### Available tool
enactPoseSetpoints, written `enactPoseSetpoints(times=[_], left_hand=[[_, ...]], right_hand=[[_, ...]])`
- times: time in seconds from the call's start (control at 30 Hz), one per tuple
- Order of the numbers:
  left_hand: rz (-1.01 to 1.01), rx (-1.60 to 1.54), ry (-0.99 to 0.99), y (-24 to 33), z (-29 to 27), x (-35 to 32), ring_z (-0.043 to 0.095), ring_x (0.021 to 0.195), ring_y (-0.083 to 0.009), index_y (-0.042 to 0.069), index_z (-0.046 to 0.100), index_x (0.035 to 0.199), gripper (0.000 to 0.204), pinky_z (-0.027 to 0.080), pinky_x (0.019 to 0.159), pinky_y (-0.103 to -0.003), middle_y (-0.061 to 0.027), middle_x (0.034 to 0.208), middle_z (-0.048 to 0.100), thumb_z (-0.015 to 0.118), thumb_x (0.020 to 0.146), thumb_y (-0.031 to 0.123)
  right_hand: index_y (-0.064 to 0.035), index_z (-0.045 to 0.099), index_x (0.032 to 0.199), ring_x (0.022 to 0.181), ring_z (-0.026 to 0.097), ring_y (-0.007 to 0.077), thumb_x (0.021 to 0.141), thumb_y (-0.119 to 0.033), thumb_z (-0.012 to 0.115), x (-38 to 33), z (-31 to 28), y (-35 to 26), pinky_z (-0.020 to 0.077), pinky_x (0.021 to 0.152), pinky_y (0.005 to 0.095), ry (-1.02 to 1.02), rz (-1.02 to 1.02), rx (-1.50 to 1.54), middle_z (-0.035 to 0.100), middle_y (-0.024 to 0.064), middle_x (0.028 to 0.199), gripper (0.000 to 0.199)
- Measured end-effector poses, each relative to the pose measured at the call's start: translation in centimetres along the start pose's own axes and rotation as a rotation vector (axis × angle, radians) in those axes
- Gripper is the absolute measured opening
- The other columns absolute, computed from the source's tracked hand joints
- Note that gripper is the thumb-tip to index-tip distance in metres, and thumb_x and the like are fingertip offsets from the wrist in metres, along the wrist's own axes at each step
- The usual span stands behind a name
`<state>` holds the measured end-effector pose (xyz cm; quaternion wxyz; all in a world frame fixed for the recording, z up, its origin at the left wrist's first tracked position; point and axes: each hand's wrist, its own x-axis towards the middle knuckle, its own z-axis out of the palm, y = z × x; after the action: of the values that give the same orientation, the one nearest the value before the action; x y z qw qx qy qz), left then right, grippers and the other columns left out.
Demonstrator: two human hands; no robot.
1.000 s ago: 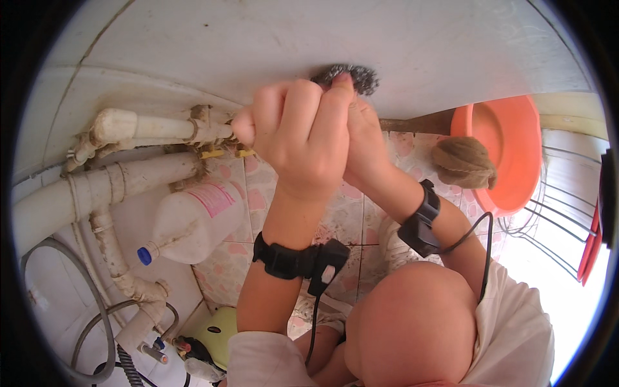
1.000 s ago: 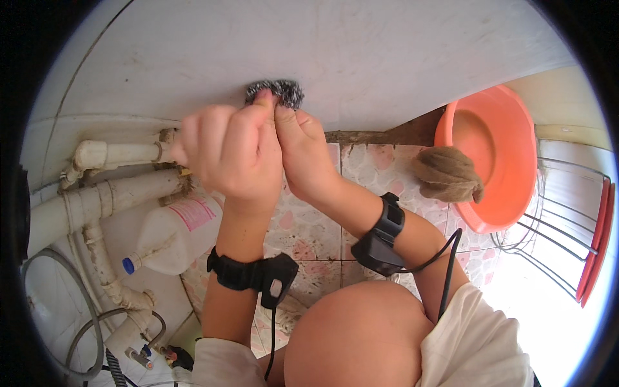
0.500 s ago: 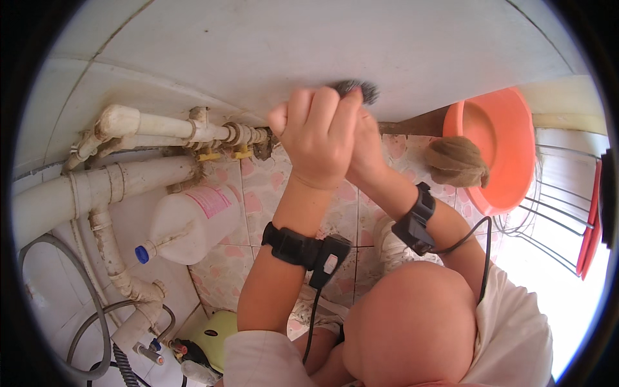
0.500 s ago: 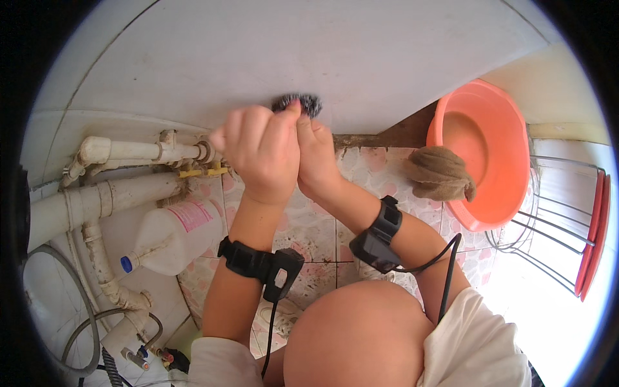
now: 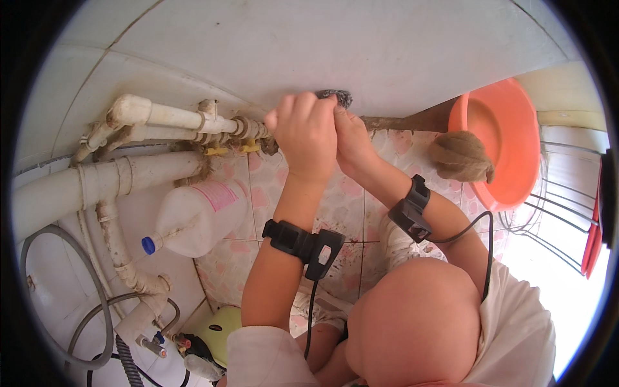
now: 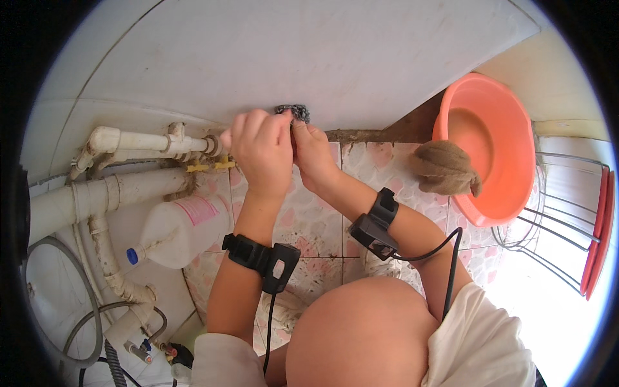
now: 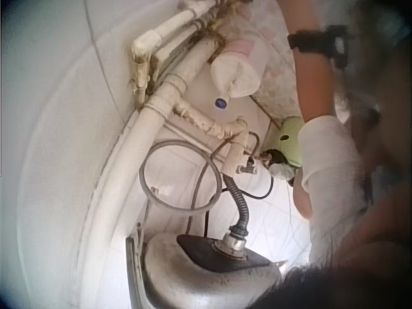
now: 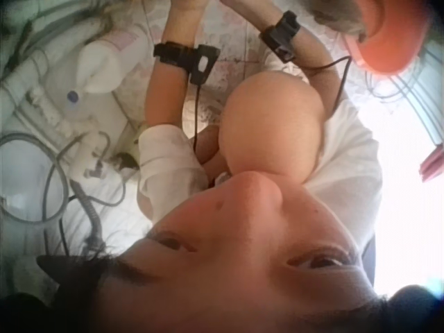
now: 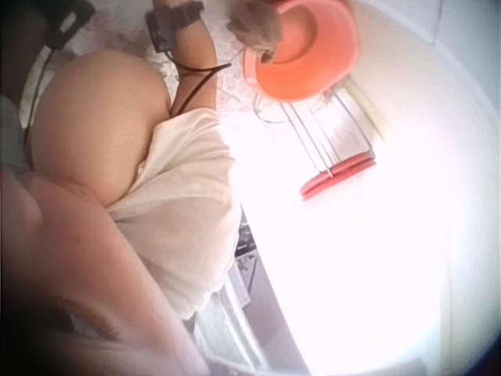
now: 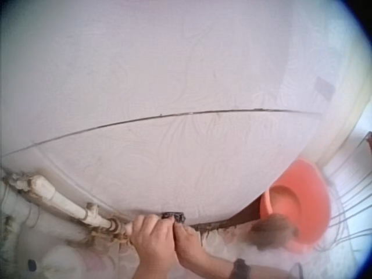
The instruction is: The person scrubs the wall and floor junction near plumbing pipes using a steel wool pad. They repeatedly rub the same area with both hands, occasionally adjusting their grip and position while remaining crouched.
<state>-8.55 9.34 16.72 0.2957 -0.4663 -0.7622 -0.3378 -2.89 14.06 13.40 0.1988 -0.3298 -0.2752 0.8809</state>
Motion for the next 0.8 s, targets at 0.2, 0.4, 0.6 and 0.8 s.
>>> enactPoseSetpoints(times=[0.2,0.4,0.6,0.8], left_hand=[[0.03,0.042,0.278,-2.6,-2.3,2.6,0.05,0.07,-0.0161,0.019,0.066,0.074,0.013,0.028,0.069,-0.032,0.0054,0.068,0.05,0.073,0.071,0.009],[0.096,0.057,0.159,-3.3,-1.8,1.1,0.05,0.068,-0.0174,0.018,0.064,0.072,0.013,0.029,0.068,-0.031,0.0049,0.067,0.05,0.072,0.071,0.007],[-0.018,0.109,0.207,-3.8,-2.1,1.4,0.051,0.068,-0.0171,0.018,0.067,0.076,0.014,0.029,0.067,-0.031,0.0053,0.068,0.051,0.071,0.071,0.005],[0.021,0.08,0.155,-4.9,-1.5,0.2,0.051,0.063,-0.0175,0.014,0.066,0.074,0.011,0.034,0.064,-0.031,0.0021,0.067,0.051,0.07,0.073,0.004]], right_hand=[[-0.0018,0.06,0.09,0.068,0.054,0.01,0.102,-0.026,0.039,-0.3,3.4,-1.1,0.0448,0.057,0.0279,-0.259,-0.115,-0.052,0.061,0.0035,0.08,0.034],[-0.0024,0.061,0.088,0.065,0.052,0.0076,0.102,-0.026,0.039,0.3,3.8,0.7,0.0436,0.055,0.0244,-0.09,-0.019,-0.073,0.061,0.0008,0.078,0.035],[-0.003,0.061,0.089,0.071,0.052,0.0049,0.1,-0.024,0.045,0.5,3.7,0.8,0.0435,0.057,0.0219,-0.344,-0.155,0.038,0.06,-0.0007,0.079,0.029],[-0.0037,0.061,0.086,0.062,0.048,0.0059,0.097,-0.024,0.05,1.0,4.0,2.0,0.0387,0.049,0.0237,-0.224,-0.045,-0.042,0.058,-0.0018,0.074,0.025]])
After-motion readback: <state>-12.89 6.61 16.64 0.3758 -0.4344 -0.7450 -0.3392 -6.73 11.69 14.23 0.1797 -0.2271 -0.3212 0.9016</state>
